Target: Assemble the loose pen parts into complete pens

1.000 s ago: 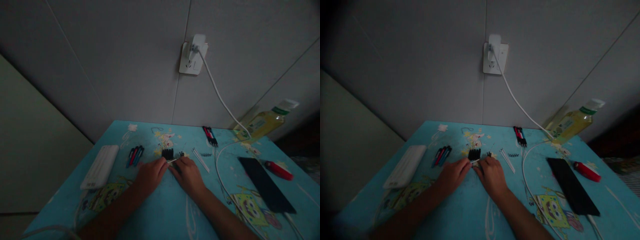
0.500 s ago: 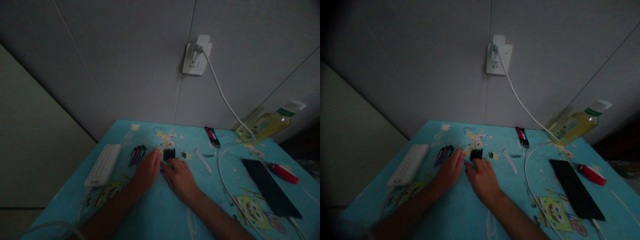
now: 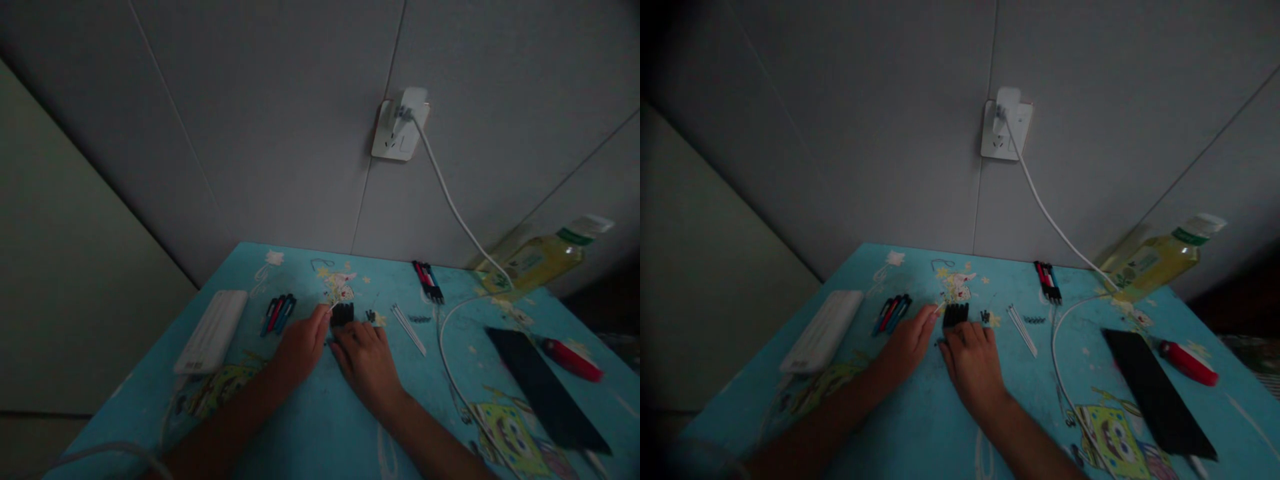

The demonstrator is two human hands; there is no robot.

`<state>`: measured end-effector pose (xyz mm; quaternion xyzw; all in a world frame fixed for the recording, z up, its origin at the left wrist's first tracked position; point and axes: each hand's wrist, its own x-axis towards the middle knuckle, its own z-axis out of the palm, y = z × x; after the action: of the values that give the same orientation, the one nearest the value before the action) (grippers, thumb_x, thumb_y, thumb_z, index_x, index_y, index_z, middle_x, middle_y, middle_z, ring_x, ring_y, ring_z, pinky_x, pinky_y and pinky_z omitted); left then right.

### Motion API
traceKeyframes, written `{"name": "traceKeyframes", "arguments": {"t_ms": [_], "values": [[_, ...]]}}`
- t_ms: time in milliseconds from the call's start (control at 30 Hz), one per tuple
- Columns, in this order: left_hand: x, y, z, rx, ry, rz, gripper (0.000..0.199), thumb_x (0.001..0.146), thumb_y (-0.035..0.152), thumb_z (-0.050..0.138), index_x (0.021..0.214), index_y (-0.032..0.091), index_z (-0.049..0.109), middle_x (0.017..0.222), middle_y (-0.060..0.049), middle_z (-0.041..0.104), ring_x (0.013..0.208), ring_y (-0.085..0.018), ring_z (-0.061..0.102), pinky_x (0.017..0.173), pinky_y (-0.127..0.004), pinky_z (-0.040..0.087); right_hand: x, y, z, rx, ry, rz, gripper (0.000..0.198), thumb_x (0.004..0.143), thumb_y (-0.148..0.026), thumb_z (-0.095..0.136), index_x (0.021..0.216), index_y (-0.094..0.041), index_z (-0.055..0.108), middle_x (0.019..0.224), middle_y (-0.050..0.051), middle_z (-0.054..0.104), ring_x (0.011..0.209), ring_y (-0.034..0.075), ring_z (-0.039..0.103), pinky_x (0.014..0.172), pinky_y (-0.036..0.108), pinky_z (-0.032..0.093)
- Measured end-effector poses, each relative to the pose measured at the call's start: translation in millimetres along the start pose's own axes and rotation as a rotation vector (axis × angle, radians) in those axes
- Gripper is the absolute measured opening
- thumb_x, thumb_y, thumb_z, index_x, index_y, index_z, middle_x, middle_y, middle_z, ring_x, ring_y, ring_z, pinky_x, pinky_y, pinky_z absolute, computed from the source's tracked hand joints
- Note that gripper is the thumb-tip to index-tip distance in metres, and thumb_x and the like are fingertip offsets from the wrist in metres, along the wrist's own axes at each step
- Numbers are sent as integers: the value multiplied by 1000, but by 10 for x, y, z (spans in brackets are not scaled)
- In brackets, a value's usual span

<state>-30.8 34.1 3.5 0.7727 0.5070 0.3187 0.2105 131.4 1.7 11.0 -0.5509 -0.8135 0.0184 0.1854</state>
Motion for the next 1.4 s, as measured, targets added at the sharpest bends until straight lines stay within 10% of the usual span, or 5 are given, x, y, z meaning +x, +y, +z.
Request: {"name": "traceKeyframes", "arguments": {"t_ms": [533,1033,1400], "values": [[-30,56,4,54,-96,121,27,100,25,29,89,20,53,85,-4,58,78,-17,55,72,-28,40,-55,72,-15,60,-1,44,8,92,-23,58,94,-23,65,94,4,69,90,22,58,82,37,39],[-105,173,-7,132,-240,164,24,101,26,32,87,21,51,80,-2,58,70,-16,58,65,-28,37,-143,450,-307,1073,214,490,20,83,-35,69,96,-21,71,96,6,75,87,21,69,84,36,51],[-113,174,-3,157,-250,189,24,100,25,32,88,20,52,79,-2,58,68,-16,58,64,-28,38,-132,410,-263,1051,162,445,22,84,-38,67,98,-21,69,97,8,75,88,23,69,82,38,53]]}}
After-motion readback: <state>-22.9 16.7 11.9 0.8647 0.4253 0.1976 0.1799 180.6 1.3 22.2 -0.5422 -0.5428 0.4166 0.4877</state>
